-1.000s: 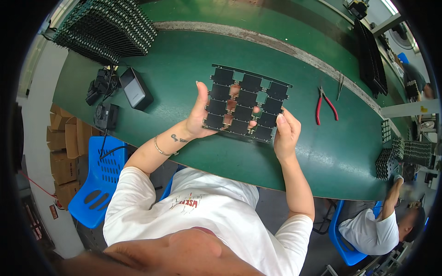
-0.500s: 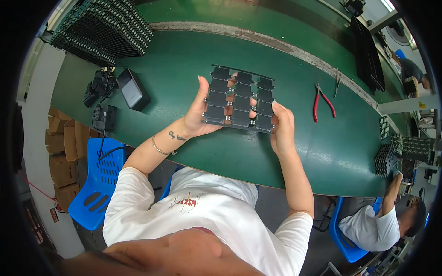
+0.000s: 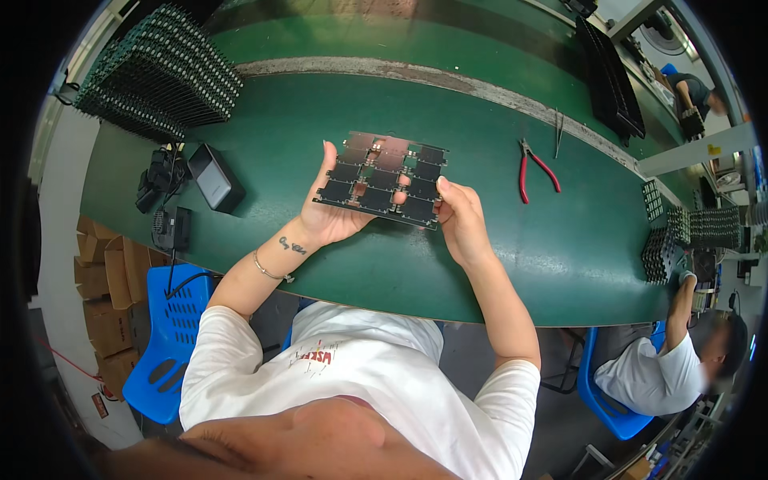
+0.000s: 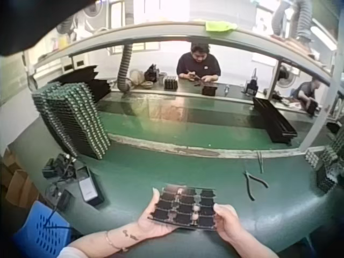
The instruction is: The person picks up circuit boards from a stack one at a time, turns each board over by hand to view both sides, and arranges them into stacks on the workbench.
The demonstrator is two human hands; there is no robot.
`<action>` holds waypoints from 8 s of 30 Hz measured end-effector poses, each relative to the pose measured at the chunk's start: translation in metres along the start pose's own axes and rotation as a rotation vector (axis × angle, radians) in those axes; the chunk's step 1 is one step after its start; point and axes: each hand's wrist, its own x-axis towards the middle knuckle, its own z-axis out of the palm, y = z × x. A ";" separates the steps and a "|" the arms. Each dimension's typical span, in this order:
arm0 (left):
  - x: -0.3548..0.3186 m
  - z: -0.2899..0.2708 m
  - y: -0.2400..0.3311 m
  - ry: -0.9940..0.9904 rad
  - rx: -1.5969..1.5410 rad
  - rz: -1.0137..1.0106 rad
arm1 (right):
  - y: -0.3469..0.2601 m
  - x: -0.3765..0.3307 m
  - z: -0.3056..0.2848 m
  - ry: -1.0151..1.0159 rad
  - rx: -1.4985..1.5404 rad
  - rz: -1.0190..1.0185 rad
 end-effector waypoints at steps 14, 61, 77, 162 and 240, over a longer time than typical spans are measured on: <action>0.001 -0.007 0.000 0.028 -0.187 -0.010 | -0.008 -0.007 0.014 -0.074 -0.019 -0.018; -0.083 0.164 0.348 1.773 2.773 0.074 | 0.013 0.017 -0.009 -0.062 -0.246 0.013; -0.085 0.059 0.056 0.422 1.879 1.413 | 0.028 0.029 -0.012 -0.021 -0.778 -0.283; -0.254 -0.023 0.449 1.143 0.411 0.461 | 0.090 0.263 0.375 0.260 0.139 0.417; -0.541 -0.126 0.702 1.807 2.371 0.323 | 0.255 0.317 0.642 0.150 -0.217 0.419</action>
